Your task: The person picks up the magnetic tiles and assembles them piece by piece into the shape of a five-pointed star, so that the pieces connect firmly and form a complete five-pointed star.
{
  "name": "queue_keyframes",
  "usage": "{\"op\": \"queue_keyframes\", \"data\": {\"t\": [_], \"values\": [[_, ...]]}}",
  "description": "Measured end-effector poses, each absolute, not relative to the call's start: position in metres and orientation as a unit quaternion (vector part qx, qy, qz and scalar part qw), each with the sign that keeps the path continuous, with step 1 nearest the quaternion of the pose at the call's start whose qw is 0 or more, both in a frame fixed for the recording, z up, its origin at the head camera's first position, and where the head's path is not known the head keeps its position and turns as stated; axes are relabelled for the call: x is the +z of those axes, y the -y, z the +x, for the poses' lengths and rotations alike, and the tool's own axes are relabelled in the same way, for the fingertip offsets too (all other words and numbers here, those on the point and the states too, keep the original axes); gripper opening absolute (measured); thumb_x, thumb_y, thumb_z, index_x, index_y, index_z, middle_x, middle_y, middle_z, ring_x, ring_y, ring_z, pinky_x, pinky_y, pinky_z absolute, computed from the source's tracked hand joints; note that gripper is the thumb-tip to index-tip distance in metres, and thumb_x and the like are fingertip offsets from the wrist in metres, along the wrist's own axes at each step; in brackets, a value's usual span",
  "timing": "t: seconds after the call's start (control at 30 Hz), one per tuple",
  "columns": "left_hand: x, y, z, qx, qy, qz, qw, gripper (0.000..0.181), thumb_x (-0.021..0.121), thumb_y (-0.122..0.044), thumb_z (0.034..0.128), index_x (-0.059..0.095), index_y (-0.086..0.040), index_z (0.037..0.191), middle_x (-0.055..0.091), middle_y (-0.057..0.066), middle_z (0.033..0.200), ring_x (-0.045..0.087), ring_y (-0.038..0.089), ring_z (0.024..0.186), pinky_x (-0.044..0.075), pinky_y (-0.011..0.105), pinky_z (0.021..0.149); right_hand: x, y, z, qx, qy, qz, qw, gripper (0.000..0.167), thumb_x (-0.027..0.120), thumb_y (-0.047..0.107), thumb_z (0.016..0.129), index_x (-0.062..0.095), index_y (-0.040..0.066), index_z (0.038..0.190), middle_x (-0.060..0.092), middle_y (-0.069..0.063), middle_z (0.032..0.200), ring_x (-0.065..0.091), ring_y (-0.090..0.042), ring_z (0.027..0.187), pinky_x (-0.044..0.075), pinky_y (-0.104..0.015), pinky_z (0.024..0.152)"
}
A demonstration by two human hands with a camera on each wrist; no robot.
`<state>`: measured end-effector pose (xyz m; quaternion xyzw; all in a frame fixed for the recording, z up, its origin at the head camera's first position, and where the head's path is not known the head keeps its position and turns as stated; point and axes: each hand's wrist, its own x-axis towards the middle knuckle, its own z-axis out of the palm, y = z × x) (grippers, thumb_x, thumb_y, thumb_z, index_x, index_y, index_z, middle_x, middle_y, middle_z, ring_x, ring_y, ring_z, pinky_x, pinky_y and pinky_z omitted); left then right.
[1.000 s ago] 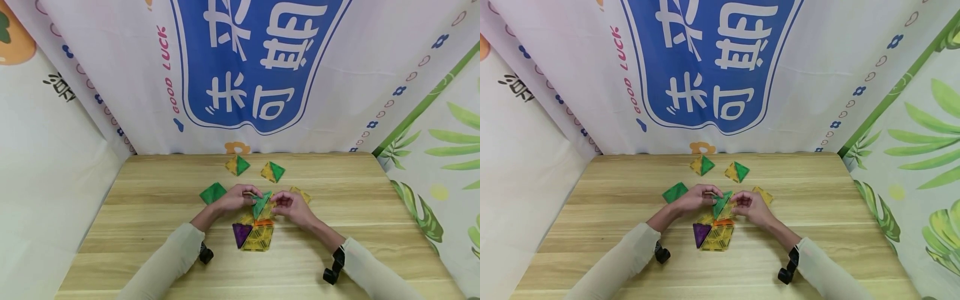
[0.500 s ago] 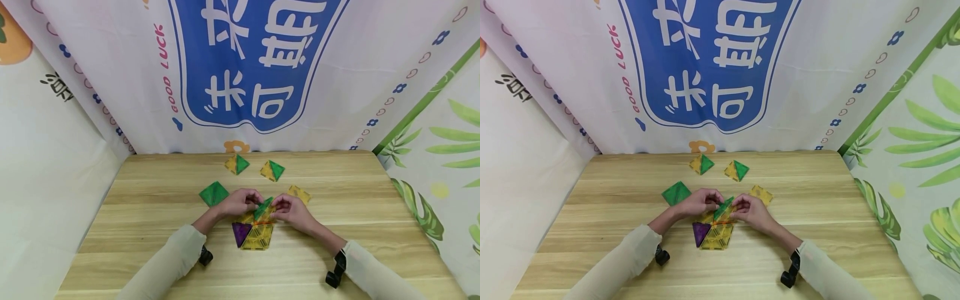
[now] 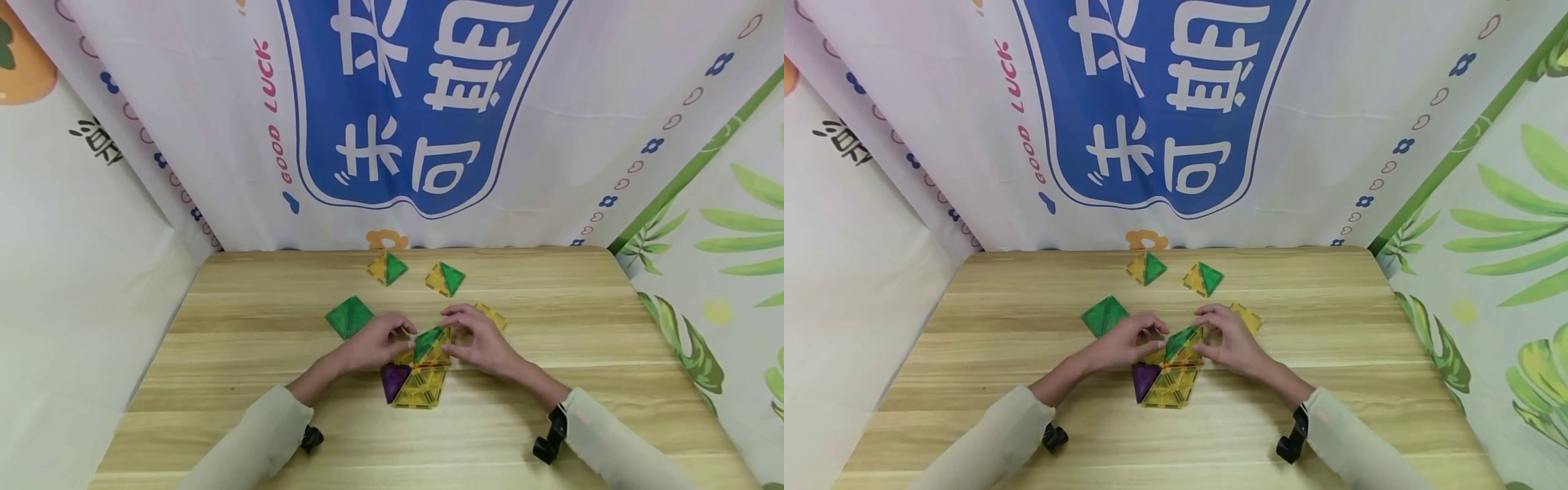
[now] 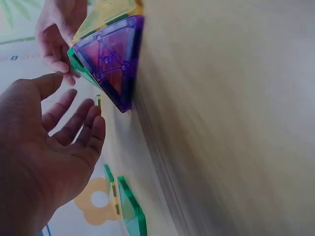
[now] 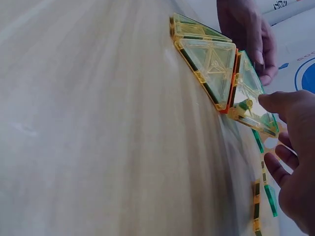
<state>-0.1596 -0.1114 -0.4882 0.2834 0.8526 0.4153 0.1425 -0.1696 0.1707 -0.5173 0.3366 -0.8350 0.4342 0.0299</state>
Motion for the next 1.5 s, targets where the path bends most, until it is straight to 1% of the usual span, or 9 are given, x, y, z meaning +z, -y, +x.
{"op": "queue_keyframes", "data": {"t": [0.2,0.43,0.6,0.73,0.87,0.97,1.13,1.3,1.5], "values": [[-0.488,0.121,-0.135,0.340,-0.892,0.278,0.102,0.055,0.078,-0.045,0.0961,0.065,-0.005,0.132,0.064,0.011,0.130,0.063,0.025,0.116,0.055,0.045,0.098,-0.512,-0.170,-0.173,0.377,0.833,0.404,0.021,0.039,0.088,0.013,0.086,0.074,0.010,0.123,0.068,-0.010,0.136,0.058,-0.031,0.130,0.044,-0.063,0.108],[-0.491,0.118,-0.116,0.258,-0.914,0.300,0.087,0.075,0.086,-0.056,0.0855,0.060,-0.008,0.138,0.058,0.008,0.132,0.058,0.021,0.117,0.056,0.039,0.096,-0.507,-0.171,-0.172,0.345,0.835,0.429,0.020,0.036,0.086,0.013,0.089,0.074,0.008,0.122,0.071,-0.005,0.129,0.062,-0.027,0.126,0.051,-0.053,0.106],[-0.494,0.117,-0.113,0.220,-0.922,0.312,0.065,0.071,0.087,-0.053,0.0852,0.062,-0.009,0.135,0.060,0.007,0.129,0.058,0.021,0.115,0.056,0.038,0.096,-0.504,-0.174,-0.168,0.322,0.844,0.428,0.016,0.032,0.084,0.017,0.092,0.074,0.009,0.122,0.071,-0.002,0.126,0.062,-0.023,0.124,0.052,-0.049,0.106],[-0.494,0.119,-0.120,0.230,-0.918,0.315,0.073,0.065,0.087,-0.047,0.0871,0.064,-0.010,0.135,0.061,0.006,0.129,0.059,0.020,0.115,0.055,0.038,0.095,-0.501,-0.178,-0.163,0.301,0.853,0.426,0.032,0.028,0.084,0.018,0.092,0.076,0.011,0.117,0.071,0.000,0.121,0.062,-0.019,0.119,0.054,-0.045,0.102],[-0.494,0.125,-0.131,0.249,-0.907,0.324,0.098,0.061,0.088,-0.040,0.0888,0.065,-0.011,0.138,0.063,0.006,0.136,0.060,0.022,0.124,0.054,0.040,0.102,-0.500,-0.182,-0.158,0.288,0.856,0.427,0.048,0.027,0.087,0.017,0.090,0.076,0.011,0.114,0.071,0.000,0.117,0.062,-0.018,0.114,0.056,-0.041,0.097],[-0.493,0.131,-0.140,0.260,-0.896,0.342,0.114,0.060,0.087,-0.035,0.0899,0.065,-0.012,0.141,0.063,0.005,0.142,0.056,0.026,0.134,0.049,0.046,0.112,-0.501,-0.184,-0.154,0.287,0.854,0.431,0.057,0.028,0.088,0.016,0.089,0.076,0.011,0.113,0.070,0.001,0.115,0.063,-0.016,0.110,0.058,-0.039,0.093],[-0.494,0.140,-0.150,0.261,-0.881,0.375,0.127,0.062,0.085,-0.032,0.0926,0.062,-0.010,0.146,0.061,0.007,0.149,0.052,0.030,0.141,0.041,0.051,0.119,-0.501,-0.183,-0.150,0.282,0.848,0.443,0.066,0.027,0.088,0.018,0.088,0.076,0.011,0.111,0.070,0.000,0.111,0.065,-0.016,0.107,0.059,-0.039,0.091],[-0.493,0.147,-0.153,0.284,-0.873,0.375,0.132,0.058,0.080,-0.030,0.0969,0.062,-0.007,0.146,0.060,0.010,0.149,0.052,0.032,0.141,0.043,0.053,0.118,-0.491,-0.174,-0.156,0.278,0.857,0.433,0.036,0.026,0.083,0.026,0.094,0.077,0.009,0.112,0.074,-0.001,0.110,0.069,-0.018,0.101,0.060,-0.038,0.086],[-0.484,0.166,-0.156,0.338,-0.874,0.342,0.077,0.045,0.075,-0.018,0.1004,0.063,-0.002,0.141,0.066,0.012,0.140,0.060,0.033,0.132,0.050,0.054,0.110,-0.473,-0.146,-0.176,0.350,0.860,0.370,-0.028,0.032,0.078,0.022,0.098,0.074,0.001,0.122,0.076,-0.013,0.114,0.071,-0.021,0.097,0.062,-0.035,0.083]]}}
